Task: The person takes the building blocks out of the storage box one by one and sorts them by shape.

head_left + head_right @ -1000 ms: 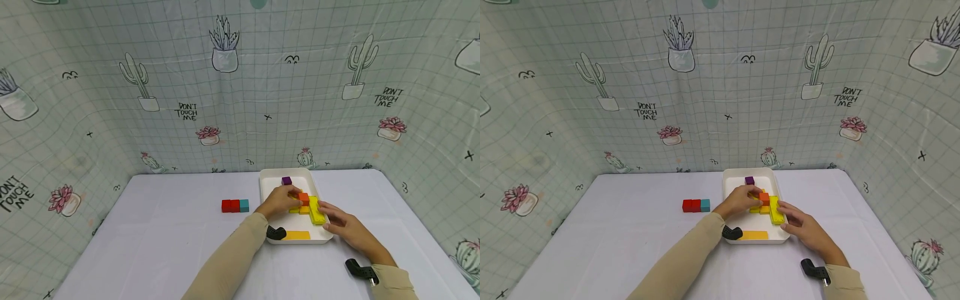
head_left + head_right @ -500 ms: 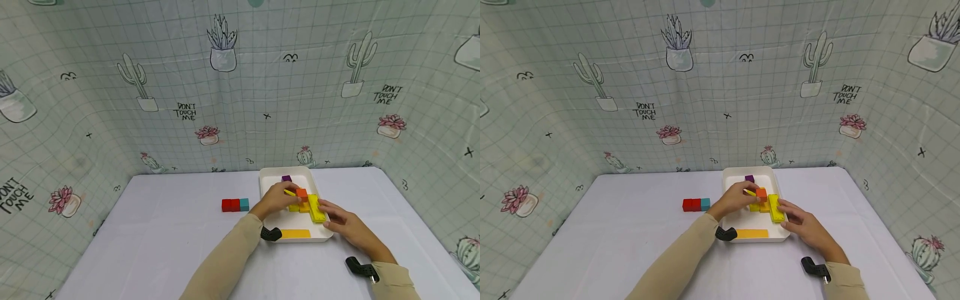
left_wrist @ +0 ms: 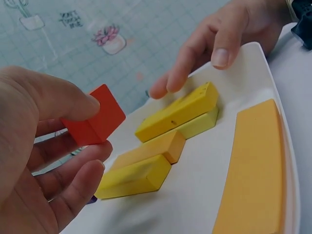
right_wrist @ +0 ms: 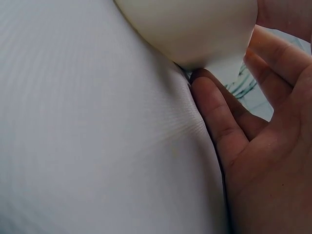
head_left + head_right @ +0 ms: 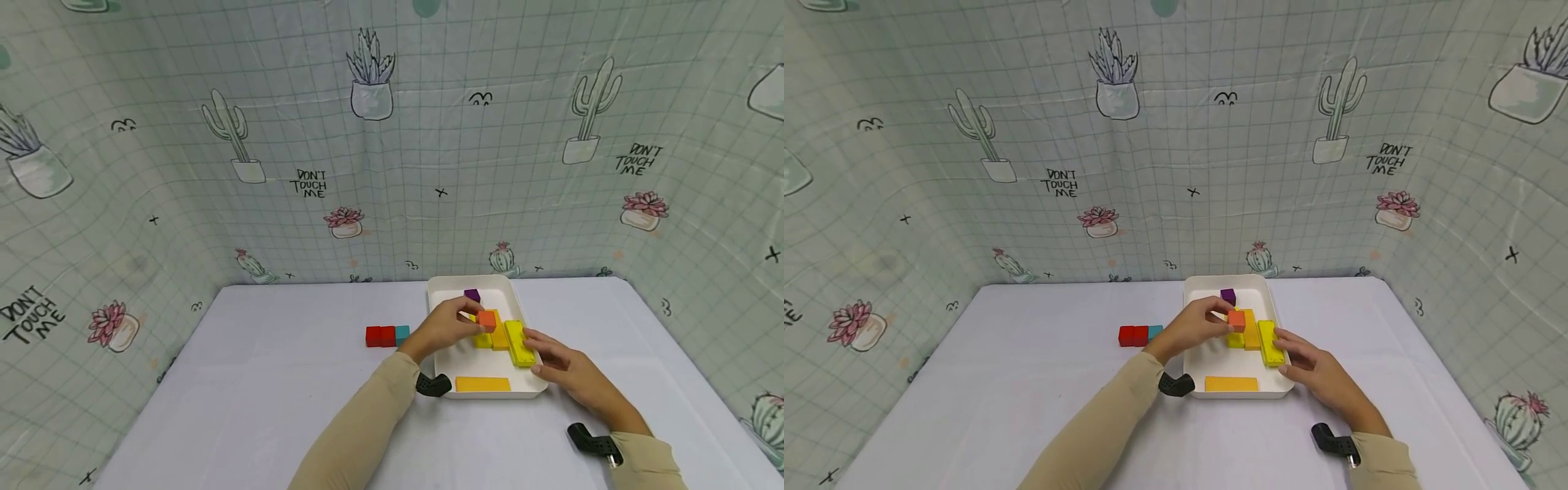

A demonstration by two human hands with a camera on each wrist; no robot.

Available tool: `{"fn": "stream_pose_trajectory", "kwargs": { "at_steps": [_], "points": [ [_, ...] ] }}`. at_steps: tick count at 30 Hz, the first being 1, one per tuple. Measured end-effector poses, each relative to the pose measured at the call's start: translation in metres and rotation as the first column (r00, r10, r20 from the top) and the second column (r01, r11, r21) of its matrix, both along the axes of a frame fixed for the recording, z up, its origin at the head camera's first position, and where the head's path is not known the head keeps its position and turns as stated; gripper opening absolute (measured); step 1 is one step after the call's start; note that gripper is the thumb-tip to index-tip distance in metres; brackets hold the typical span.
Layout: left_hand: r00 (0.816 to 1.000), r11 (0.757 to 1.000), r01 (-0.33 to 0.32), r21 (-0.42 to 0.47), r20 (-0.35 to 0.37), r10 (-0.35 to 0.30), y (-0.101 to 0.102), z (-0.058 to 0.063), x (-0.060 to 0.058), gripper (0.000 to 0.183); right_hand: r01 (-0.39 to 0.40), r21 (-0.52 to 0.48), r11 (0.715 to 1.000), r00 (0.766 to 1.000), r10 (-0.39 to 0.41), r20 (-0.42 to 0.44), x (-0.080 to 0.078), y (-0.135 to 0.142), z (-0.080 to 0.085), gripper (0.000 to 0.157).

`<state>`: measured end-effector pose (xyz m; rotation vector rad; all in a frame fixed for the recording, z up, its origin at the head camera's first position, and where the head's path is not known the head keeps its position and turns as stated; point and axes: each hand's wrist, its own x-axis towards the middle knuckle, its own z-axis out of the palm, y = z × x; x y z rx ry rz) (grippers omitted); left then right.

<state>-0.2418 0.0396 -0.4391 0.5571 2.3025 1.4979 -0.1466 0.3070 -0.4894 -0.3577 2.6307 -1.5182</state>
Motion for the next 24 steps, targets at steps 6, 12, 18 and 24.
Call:
{"fn": "stream_pose_trajectory", "kwargs": {
  "at_steps": [6,12,18,24],
  "points": [
    [1.000,1.000,0.000,0.013,0.001,0.000,-0.006,-0.001,0.004,0.029,0.008,0.006,1.000,1.000,-0.008,0.017,0.002,-0.002,0.000,0.051],
    [1.000,0.999,-0.028,0.026,-0.004,0.028,-0.011,-0.003,0.007,0.028,0.005,0.020,1.000,1.000,-0.006,0.022,0.003,-0.003,0.001,0.052],
    [0.998,0.994,-0.051,0.095,0.040,0.047,-0.012,-0.002,0.012,0.032,0.002,0.010,1.000,1.000,-0.002,0.019,0.002,-0.004,0.002,0.052],
    [0.998,0.991,-0.055,0.119,0.039,0.050,-0.014,-0.001,0.013,0.037,0.007,0.012,1.000,1.000,-0.008,0.025,0.002,-0.003,0.005,0.052]
  ]
}}
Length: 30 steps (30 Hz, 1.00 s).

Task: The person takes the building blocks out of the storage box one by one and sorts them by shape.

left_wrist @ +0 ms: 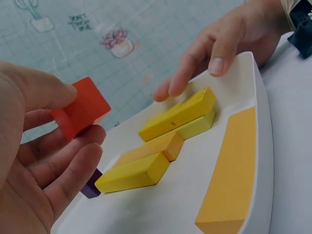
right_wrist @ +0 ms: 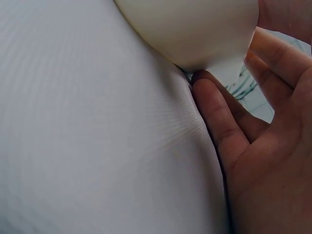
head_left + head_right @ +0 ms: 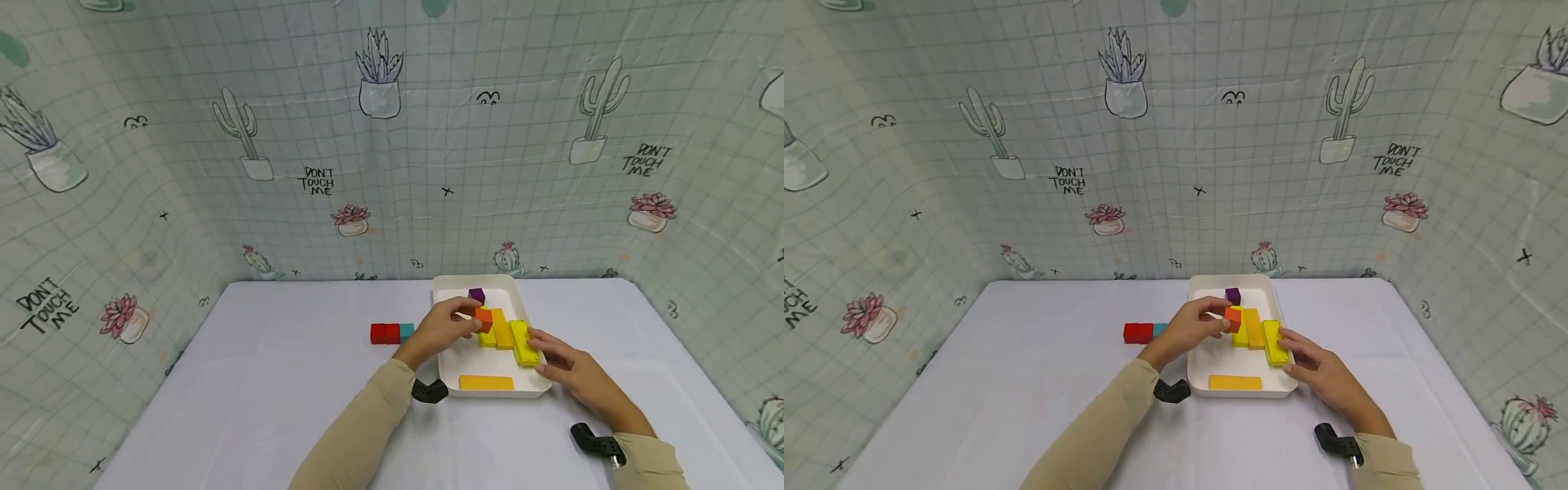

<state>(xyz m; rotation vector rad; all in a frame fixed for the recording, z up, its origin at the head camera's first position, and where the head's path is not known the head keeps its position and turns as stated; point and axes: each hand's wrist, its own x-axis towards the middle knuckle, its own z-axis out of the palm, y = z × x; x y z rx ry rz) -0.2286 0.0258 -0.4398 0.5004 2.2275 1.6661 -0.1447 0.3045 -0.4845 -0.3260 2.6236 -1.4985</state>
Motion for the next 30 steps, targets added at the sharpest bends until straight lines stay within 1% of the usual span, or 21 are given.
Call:
{"fn": "stream_pose_trajectory", "kwargs": {
  "at_steps": [3,8,13,17,20,24,27,30],
  "points": [
    [1.000,1.000,-0.002,0.000,-0.012,0.002,-0.002,0.001,0.000,0.038,0.002,0.002,1.000,1.000,-0.002,0.002,-0.001,0.001,0.001,0.053],
    [1.000,1.000,-0.019,-0.008,0.009,0.020,-0.007,-0.001,0.000,0.037,-0.004,0.004,1.000,1.000,0.004,0.000,0.000,0.000,0.002,0.052],
    [0.999,0.999,-0.044,-0.018,0.011,0.044,-0.012,-0.003,0.001,0.035,0.001,-0.001,1.000,1.000,-0.001,0.007,0.001,-0.001,0.003,0.052],
    [0.999,0.999,-0.048,-0.018,0.020,0.048,-0.017,-0.004,0.002,0.034,0.011,0.012,1.000,1.000,-0.011,0.019,0.002,-0.001,0.002,0.053],
    [0.998,0.998,-0.059,-0.013,0.014,0.060,-0.024,-0.004,0.002,0.032,0.013,0.010,1.000,1.000,-0.013,0.015,0.002,-0.002,0.000,0.053],
    [0.997,0.996,-0.083,-0.018,-0.007,0.083,-0.035,-0.004,0.001,0.031,0.006,-0.021,1.000,1.000,-0.006,-0.003,0.001,-0.003,-0.004,0.052],
    [0.996,0.996,-0.091,-0.016,-0.010,0.091,-0.043,-0.005,0.002,0.033,0.008,-0.023,1.000,1.000,-0.008,-0.006,0.001,-0.003,-0.003,0.052],
    [0.993,0.993,-0.115,-0.006,-0.004,0.115,-0.051,-0.007,0.003,0.035,0.011,-0.013,1.000,1.000,-0.011,0.001,0.002,-0.003,-0.001,0.052]
  ]
}}
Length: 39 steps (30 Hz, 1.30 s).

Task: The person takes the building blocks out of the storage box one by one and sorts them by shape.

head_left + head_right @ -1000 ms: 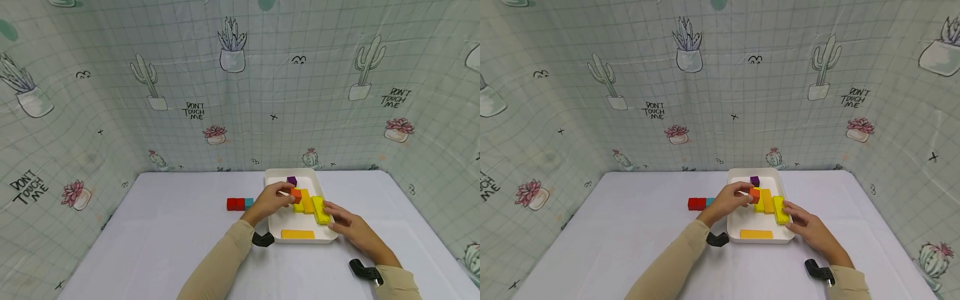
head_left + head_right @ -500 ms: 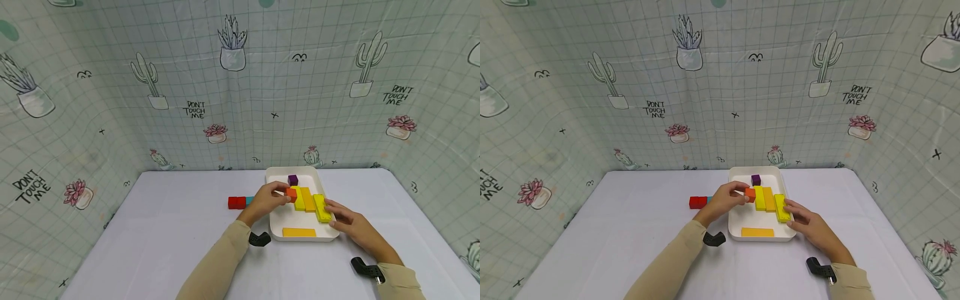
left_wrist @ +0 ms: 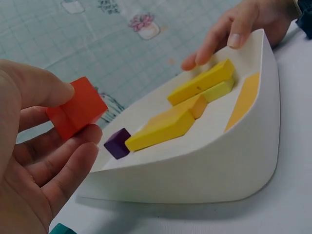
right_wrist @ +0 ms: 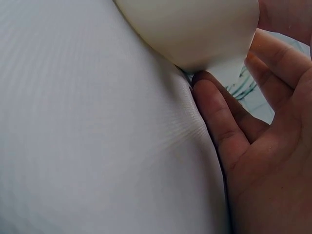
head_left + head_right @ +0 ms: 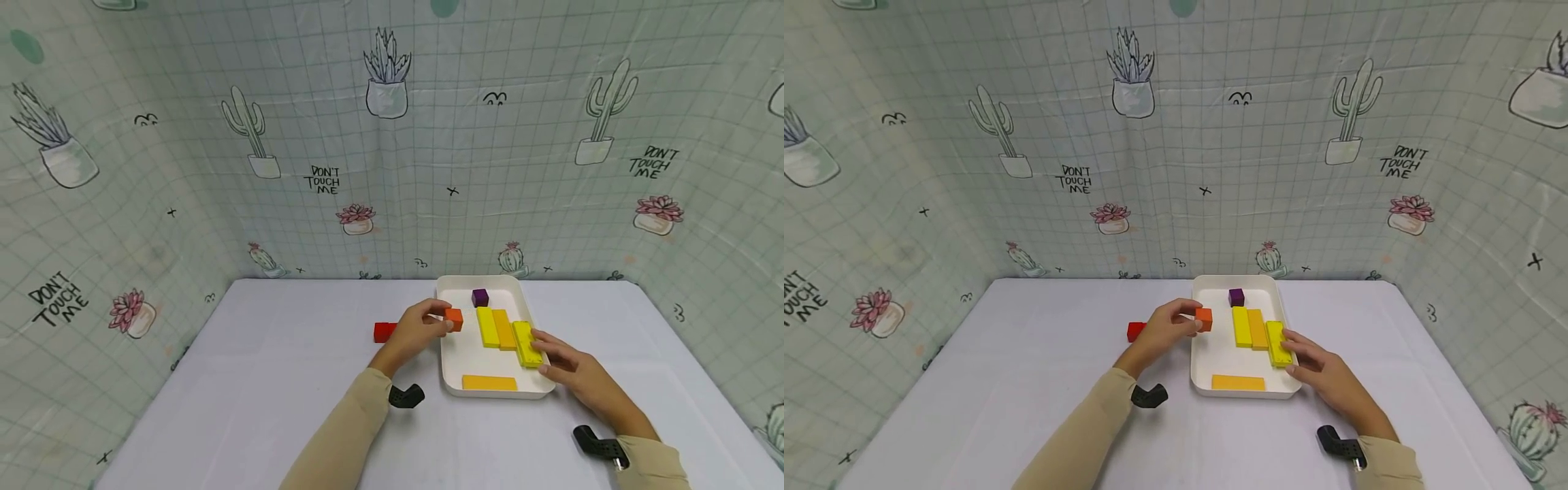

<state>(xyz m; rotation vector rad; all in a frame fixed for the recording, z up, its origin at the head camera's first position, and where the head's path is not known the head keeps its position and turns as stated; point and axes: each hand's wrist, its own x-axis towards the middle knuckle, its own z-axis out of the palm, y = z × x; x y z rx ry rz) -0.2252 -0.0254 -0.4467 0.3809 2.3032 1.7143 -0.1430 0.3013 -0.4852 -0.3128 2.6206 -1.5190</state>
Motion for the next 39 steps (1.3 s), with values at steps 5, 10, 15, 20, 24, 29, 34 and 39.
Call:
{"fn": "stream_pose_trajectory", "kwargs": {
  "at_steps": [5,10,15,20,24,29,34,39],
  "points": [
    [1.000,1.000,-0.026,0.017,0.004,0.026,-0.012,-0.004,0.003,0.039,0.005,0.013,1.000,1.000,-0.005,-0.004,0.000,0.000,0.001,0.052],
    [1.000,0.999,-0.011,0.039,0.004,0.011,-0.023,-0.002,0.006,0.042,0.009,0.004,1.000,1.000,-0.009,-0.008,0.000,0.000,0.000,0.052],
    [1.000,0.998,-0.011,0.057,-0.018,0.012,-0.034,0.001,0.010,0.040,-0.009,-0.019,1.000,1.000,0.009,-0.024,0.000,0.000,-0.003,0.050],
    [0.998,0.997,-0.024,0.071,-0.049,0.028,-0.050,0.003,0.011,0.040,-0.021,-0.032,0.999,0.999,0.020,-0.035,-0.001,0.000,-0.004,0.048],
    [0.997,0.997,-0.051,0.061,-0.050,0.054,-0.063,0.003,0.011,0.040,-0.007,-0.011,1.000,1.000,0.007,-0.028,0.000,0.000,-0.003,0.050],
    [0.995,0.995,-0.084,0.052,-0.041,0.086,-0.076,0.004,0.013,0.041,0.006,-0.001,1.000,1.000,-0.006,-0.024,-0.001,0.001,-0.003,0.051],
    [0.992,0.992,-0.109,0.060,-0.050,0.112,-0.086,0.004,0.014,0.040,0.002,-0.012,1.000,0.999,-0.002,-0.034,-0.001,0.001,-0.003,0.050],
    [0.987,0.984,-0.156,0.083,-0.034,0.159,-0.099,0.005,0.013,0.039,-0.018,-0.035,0.999,0.999,0.017,-0.030,0.000,0.001,-0.003,0.049]
  ]
}}
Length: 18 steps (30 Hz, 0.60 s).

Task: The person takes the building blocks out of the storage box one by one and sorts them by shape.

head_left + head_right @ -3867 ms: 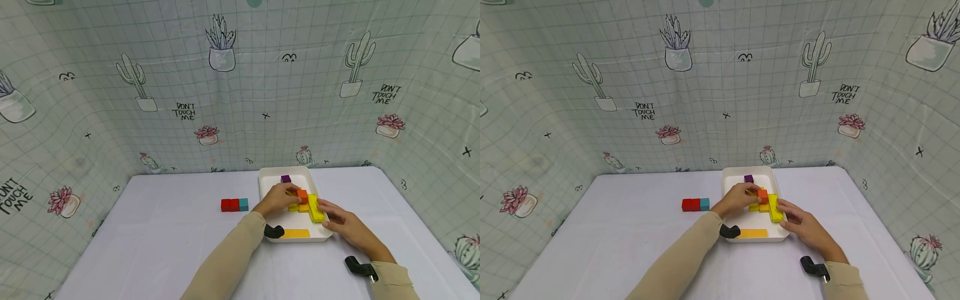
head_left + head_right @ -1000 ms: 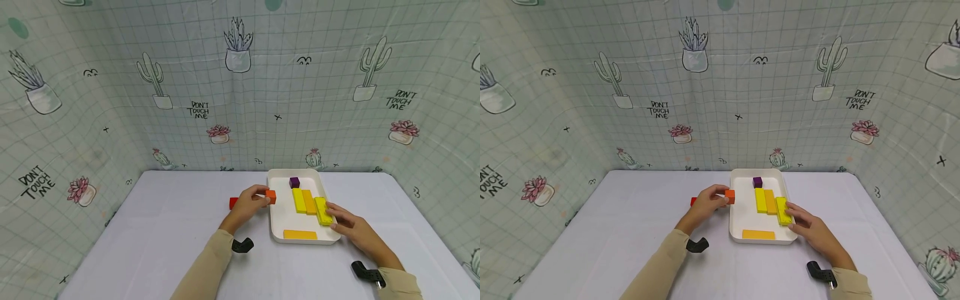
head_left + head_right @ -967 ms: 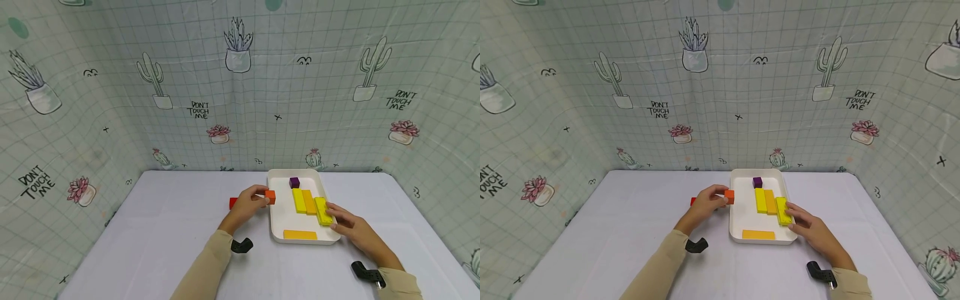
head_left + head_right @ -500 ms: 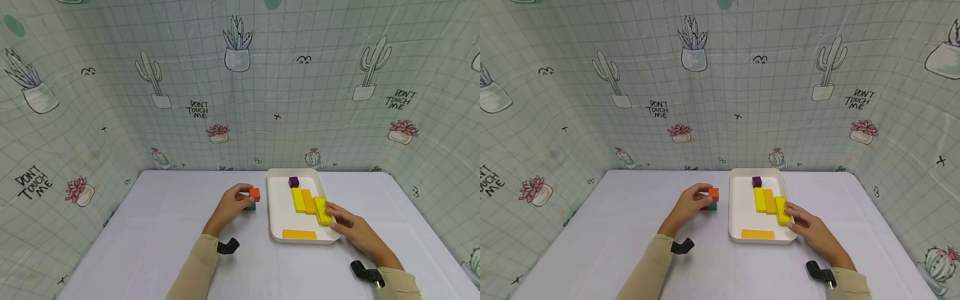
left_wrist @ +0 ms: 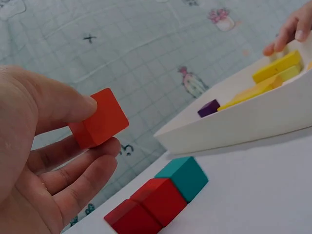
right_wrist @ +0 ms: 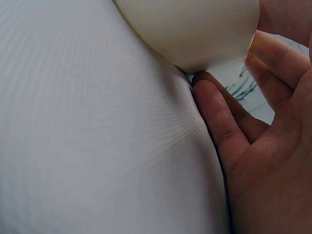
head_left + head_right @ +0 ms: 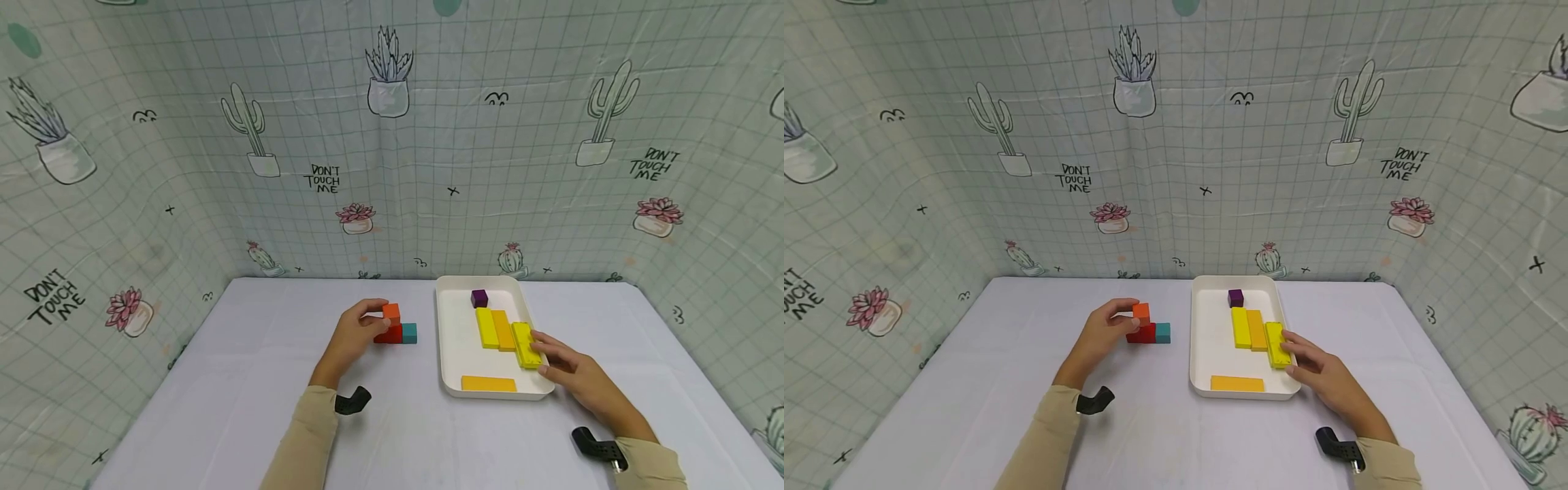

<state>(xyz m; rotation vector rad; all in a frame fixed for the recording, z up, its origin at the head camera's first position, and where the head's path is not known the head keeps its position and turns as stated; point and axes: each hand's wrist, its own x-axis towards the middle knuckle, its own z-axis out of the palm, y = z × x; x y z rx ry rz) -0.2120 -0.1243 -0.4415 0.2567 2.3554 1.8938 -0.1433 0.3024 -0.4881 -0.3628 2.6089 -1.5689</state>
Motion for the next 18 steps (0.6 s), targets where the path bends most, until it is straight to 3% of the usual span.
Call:
{"fn": "stream_pose_trajectory", "kwargs": {
  "at_steps": [6,18],
  "points": [
    [0.997,0.998,-0.068,-0.016,0.032,0.069,-0.014,-0.001,-0.003,0.038,0.017,0.033,0.999,1.000,-0.017,0.006,0.000,-0.001,0.001,0.050],
    [0.992,0.993,-0.094,-0.076,0.080,0.100,-0.040,-0.012,-0.007,0.040,0.021,0.054,0.998,0.999,-0.022,0.023,-0.001,0.000,0.002,0.051]
  ]
}}
